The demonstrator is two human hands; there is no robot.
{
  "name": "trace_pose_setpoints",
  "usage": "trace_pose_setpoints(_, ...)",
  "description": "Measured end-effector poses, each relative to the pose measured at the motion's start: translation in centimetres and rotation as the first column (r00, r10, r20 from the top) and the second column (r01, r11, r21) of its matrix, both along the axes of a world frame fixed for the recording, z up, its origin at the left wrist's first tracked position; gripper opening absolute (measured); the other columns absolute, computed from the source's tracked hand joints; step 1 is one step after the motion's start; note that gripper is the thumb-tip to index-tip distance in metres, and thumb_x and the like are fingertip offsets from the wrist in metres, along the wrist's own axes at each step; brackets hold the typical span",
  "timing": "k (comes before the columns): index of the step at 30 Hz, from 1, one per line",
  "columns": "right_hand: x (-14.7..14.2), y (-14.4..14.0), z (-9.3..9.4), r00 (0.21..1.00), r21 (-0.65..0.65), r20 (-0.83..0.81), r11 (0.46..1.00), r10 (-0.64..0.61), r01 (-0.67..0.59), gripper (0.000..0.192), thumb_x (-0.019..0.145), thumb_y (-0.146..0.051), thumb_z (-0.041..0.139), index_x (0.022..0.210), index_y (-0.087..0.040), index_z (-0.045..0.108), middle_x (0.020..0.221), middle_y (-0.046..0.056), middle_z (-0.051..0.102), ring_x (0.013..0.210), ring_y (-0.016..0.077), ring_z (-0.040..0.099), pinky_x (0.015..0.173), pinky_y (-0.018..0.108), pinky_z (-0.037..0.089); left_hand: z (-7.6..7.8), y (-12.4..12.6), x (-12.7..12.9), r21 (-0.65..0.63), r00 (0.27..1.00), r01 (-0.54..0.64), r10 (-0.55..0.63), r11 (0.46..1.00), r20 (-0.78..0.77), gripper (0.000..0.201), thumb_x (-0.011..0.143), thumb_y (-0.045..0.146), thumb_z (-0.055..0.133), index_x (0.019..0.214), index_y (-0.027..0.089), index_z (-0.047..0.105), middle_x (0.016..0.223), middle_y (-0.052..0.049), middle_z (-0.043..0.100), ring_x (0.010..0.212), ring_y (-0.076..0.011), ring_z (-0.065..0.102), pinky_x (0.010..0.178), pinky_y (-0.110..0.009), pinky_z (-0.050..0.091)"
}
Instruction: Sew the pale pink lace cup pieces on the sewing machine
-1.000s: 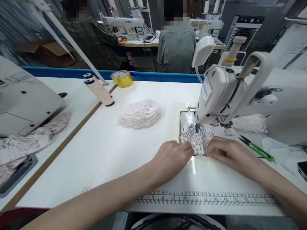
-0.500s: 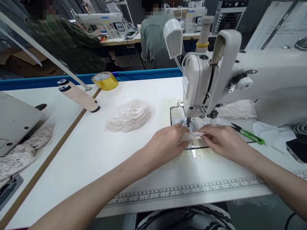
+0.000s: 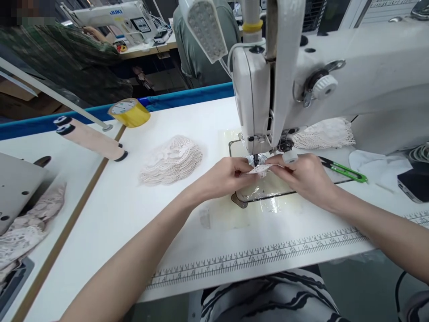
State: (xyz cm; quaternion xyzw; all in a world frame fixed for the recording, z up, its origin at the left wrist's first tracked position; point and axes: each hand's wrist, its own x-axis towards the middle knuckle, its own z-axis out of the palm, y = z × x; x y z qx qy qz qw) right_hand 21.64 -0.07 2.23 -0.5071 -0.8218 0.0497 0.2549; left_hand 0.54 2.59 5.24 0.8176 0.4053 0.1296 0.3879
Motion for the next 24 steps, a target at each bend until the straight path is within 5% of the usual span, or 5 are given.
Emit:
trace_pose_setpoints(6, -0.2, -0.2, 0.2, 0.998, 0.008, 0.037, 0.999, 0.044, -0.045, 0.040, 0.096, -0.041, 0.041, 0.091, -0.017, 0.073, 0.048, -0.002, 0.052, 0.040, 0.0101, 0.036, 0.045, 0.025, 0.023, -0.9, -0.4, -0.1, -0.081, 0.993, -0.017, 0.026, 0.997, 0.115, 0.043, 0.089, 0.040, 0.050, 0.055, 0.015, 0.045, 0.063, 0.003, 0.033, 0.056, -0.0082, 0.033, 0.053, -0.024, 0.027)
trace_pose_setpoints(13, -0.2, -1.1, 0.2, 0.987, -0.024, 0.052, 0.988, 0.151, -0.150, 0.024, 0.095, -0.028, 0.047, 0.088, -0.022, 0.069, 0.072, -0.002, 0.069, 0.059, 0.0127, 0.059, 0.051, 0.024, 0.031, -3.2, -1.9, 0.7, 0.331, 0.996, -0.091, 0.085, 0.939, 0.033, 0.025, 0.085, 0.030, 0.060, 0.065, 0.015, 0.057, 0.062, 0.003, 0.047, 0.060, -0.0098, 0.043, 0.060, -0.025, 0.034)
trace_pose_setpoints(17, 0.0, -1.5, 0.4, 0.963, 0.027, 0.128, 0.970, 0.236, -0.241, 0.021, 0.093, -0.023, 0.051, 0.088, -0.023, 0.071, 0.087, -0.001, 0.072, 0.072, 0.0149, 0.063, 0.061, 0.027, 0.039, -3.6, -2.8, 0.3, 0.599, 0.995, 0.065, -0.010, 0.798, -0.094, 0.015, 0.087, 0.020, 0.054, 0.085, 0.019, 0.068, 0.073, -0.001, 0.058, 0.069, -0.0130, 0.051, 0.070, -0.030, 0.036)
trace_pose_setpoints(22, 0.0, -2.0, 0.4, 0.938, 0.182, 0.209, 0.932, 0.276, -0.314, 0.024, 0.089, -0.012, 0.051, 0.082, -0.022, 0.071, 0.107, -0.001, 0.070, 0.091, 0.0192, 0.063, 0.083, 0.035, 0.042, -4.2, -4.7, -0.3, 0.873, 0.974, 0.173, 0.053, 0.456, -0.220, 0.021, 0.088, 0.017, 0.056, 0.107, 0.016, 0.065, 0.099, -0.006, 0.068, 0.091, -0.0197, 0.058, 0.078, -0.035, 0.039)
trace_pose_setpoints(24, -0.1, -2.1, 0.3, 0.931, 0.189, 0.211, 0.922, 0.297, -0.337, 0.027, 0.088, -0.007, 0.047, 0.084, -0.020, 0.071, 0.100, -0.001, 0.072, 0.092, 0.0171, 0.064, 0.082, 0.033, 0.043, -4.5, -5.3, -0.4, 0.874, 0.962, 0.207, 0.073, 0.440, -0.265, 0.026, 0.089, 0.015, 0.054, 0.114, 0.015, 0.062, 0.116, -0.008, 0.066, 0.108, -0.0215, 0.056, 0.085, -0.035, 0.039)
